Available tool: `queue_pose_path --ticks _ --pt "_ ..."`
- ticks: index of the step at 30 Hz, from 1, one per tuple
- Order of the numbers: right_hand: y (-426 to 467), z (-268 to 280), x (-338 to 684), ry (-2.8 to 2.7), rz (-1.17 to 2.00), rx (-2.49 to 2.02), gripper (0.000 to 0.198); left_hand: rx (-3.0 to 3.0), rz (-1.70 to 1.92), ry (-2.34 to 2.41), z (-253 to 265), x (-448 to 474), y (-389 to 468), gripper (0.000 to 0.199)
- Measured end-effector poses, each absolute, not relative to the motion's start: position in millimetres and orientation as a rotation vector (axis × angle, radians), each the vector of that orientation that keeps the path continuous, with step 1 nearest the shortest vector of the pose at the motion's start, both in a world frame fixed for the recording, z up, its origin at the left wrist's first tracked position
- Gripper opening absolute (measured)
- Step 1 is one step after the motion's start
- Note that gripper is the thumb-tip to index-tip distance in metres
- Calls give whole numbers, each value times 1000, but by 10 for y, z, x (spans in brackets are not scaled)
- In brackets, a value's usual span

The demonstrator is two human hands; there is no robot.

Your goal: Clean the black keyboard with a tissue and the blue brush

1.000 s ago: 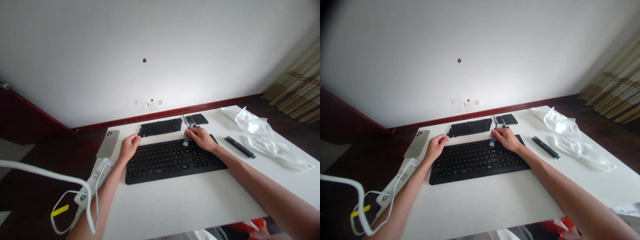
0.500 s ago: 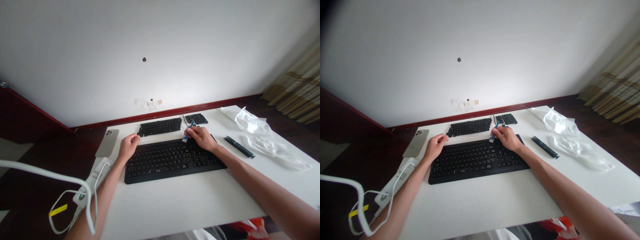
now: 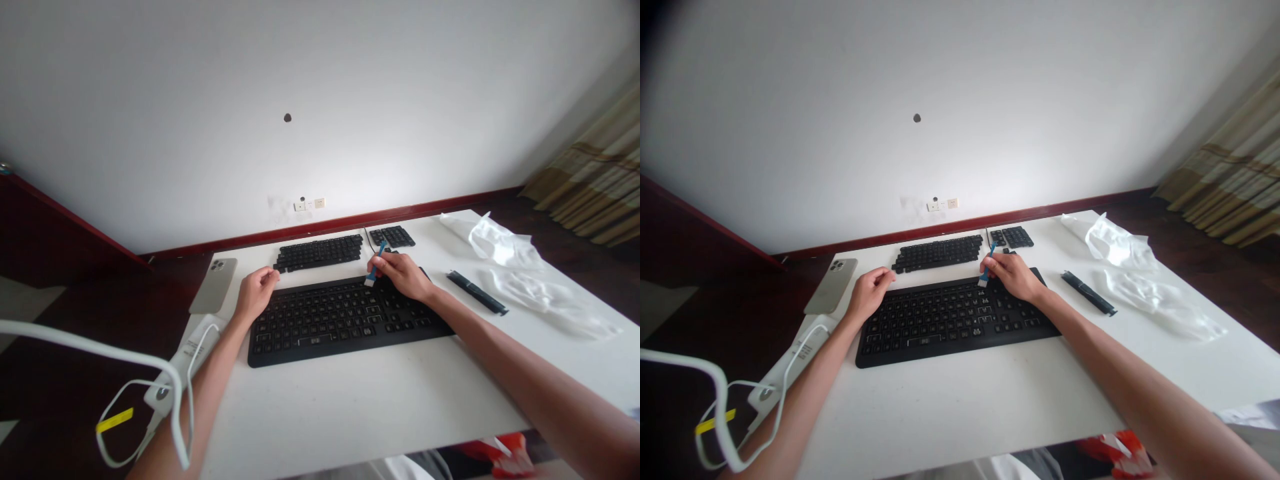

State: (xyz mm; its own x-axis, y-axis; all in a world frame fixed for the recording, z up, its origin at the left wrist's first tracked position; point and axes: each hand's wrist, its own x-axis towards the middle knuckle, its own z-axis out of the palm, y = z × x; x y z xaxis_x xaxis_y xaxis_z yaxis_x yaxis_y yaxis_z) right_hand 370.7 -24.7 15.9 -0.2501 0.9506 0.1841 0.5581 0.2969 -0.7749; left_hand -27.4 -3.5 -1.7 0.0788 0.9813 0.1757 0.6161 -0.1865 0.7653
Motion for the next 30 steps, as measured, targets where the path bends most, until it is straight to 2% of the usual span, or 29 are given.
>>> queue_pose_path --ticks 16,30 --pt "-250 233 3800 -2004 623 -1326 61 1874 934 1575 5 -260 -34 42" --pt "-283 250 3747 -2030 674 -1310 60 1879 936 1579 9 -257 -42 41"
